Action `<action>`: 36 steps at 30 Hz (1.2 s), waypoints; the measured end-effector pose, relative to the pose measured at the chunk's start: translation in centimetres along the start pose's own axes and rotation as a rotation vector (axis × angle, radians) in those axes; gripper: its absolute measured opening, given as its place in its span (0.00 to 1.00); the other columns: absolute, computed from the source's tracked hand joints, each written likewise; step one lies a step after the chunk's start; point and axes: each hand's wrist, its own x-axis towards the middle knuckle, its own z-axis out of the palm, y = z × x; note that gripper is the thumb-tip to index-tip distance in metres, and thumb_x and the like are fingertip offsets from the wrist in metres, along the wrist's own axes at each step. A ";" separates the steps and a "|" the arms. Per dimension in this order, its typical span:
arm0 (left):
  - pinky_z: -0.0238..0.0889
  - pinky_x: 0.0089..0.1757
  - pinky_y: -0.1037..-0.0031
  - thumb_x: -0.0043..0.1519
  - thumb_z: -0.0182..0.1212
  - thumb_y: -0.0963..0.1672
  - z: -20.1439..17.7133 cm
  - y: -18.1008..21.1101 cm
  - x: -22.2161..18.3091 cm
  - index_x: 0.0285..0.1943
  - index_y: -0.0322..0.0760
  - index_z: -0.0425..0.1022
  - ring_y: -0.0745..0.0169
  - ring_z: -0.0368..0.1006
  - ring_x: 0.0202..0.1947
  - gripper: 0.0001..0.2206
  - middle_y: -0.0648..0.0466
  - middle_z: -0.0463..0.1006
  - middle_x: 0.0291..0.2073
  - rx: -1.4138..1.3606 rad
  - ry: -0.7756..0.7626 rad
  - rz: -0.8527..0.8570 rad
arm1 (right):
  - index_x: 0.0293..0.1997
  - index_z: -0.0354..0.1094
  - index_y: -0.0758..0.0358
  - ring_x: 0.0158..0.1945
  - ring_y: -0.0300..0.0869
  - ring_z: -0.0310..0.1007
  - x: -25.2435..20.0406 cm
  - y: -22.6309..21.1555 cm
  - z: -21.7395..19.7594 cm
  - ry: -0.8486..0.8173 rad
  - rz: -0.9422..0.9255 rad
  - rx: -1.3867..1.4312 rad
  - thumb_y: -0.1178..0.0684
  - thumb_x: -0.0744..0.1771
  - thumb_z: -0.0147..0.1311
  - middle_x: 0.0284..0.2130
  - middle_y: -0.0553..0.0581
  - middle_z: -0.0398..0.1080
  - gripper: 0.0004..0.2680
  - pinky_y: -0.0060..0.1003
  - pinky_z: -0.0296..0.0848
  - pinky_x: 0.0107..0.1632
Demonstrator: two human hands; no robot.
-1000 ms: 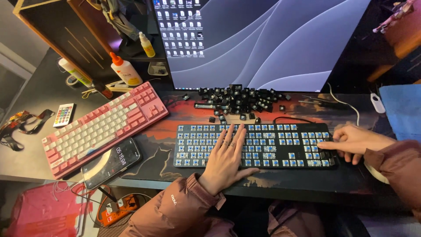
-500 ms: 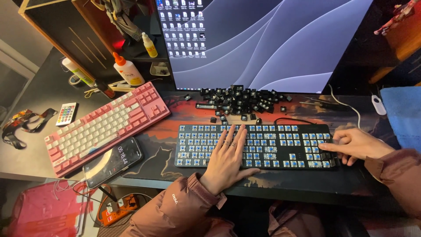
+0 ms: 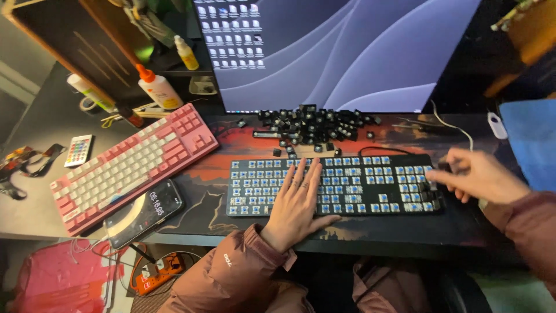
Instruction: The person is seen working on a mechanical keyboard, handling switches and using a brush to clean the components at an electronics repair station.
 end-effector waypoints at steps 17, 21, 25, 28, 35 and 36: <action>0.39 0.87 0.49 0.71 0.56 0.74 -0.8 -0.4 0.0 0.98 0.26 0.47 0.37 0.45 0.95 0.62 0.39 0.54 0.95 0.081 0.035 0.031 | 0.62 0.82 0.39 0.63 0.50 0.87 -1.8 -8.4 -0.6 -0.081 -0.500 -0.795 0.33 0.72 0.64 0.62 0.45 0.84 0.14 0.56 0.82 0.65; 0.36 0.87 0.50 0.71 0.53 0.75 -0.3 -0.4 0.0 0.98 0.27 0.45 0.39 0.43 0.96 0.62 0.40 0.51 0.96 0.090 0.014 0.014 | 0.64 0.78 0.37 0.65 0.57 0.84 -2.9 -4.3 -0.2 -0.131 -0.449 -0.975 0.30 0.71 0.69 0.62 0.47 0.82 0.17 0.60 0.82 0.69; 0.37 0.87 0.49 0.72 0.54 0.74 -0.6 -0.4 0.0 0.98 0.26 0.47 0.37 0.45 0.95 0.61 0.39 0.53 0.95 0.087 0.023 0.027 | 0.71 0.75 0.44 0.60 0.56 0.88 -3.5 -3.0 0.2 -0.147 -0.437 -1.012 0.29 0.70 0.69 0.68 0.46 0.75 0.23 0.57 0.86 0.62; 0.39 0.87 0.48 0.72 0.56 0.73 -0.8 -0.3 0.1 0.97 0.25 0.48 0.36 0.46 0.95 0.61 0.38 0.55 0.95 0.077 0.035 0.029 | 0.68 0.75 0.43 0.54 0.62 0.89 -3.0 -1.1 0.8 -0.087 -0.486 -1.043 0.28 0.70 0.69 0.70 0.44 0.72 0.22 0.59 0.87 0.58; 0.40 0.87 0.46 0.72 0.55 0.72 -1.1 0.0 0.1 0.97 0.24 0.52 0.32 0.47 0.95 0.59 0.37 0.54 0.95 0.022 0.053 0.024 | 0.58 0.81 0.39 0.57 0.47 0.90 0.1 2.4 1.0 0.030 -0.683 -0.934 0.25 0.66 0.70 0.55 0.39 0.84 0.20 0.47 0.85 0.64; 0.40 0.87 0.46 0.72 0.55 0.72 -1.0 0.0 -0.1 0.97 0.24 0.52 0.32 0.47 0.95 0.59 0.37 0.54 0.95 0.028 0.058 0.009 | 0.58 0.81 0.39 0.57 0.47 0.90 0.1 2.1 1.1 0.030 -0.699 -0.941 0.25 0.66 0.70 0.55 0.39 0.84 0.20 0.47 0.85 0.64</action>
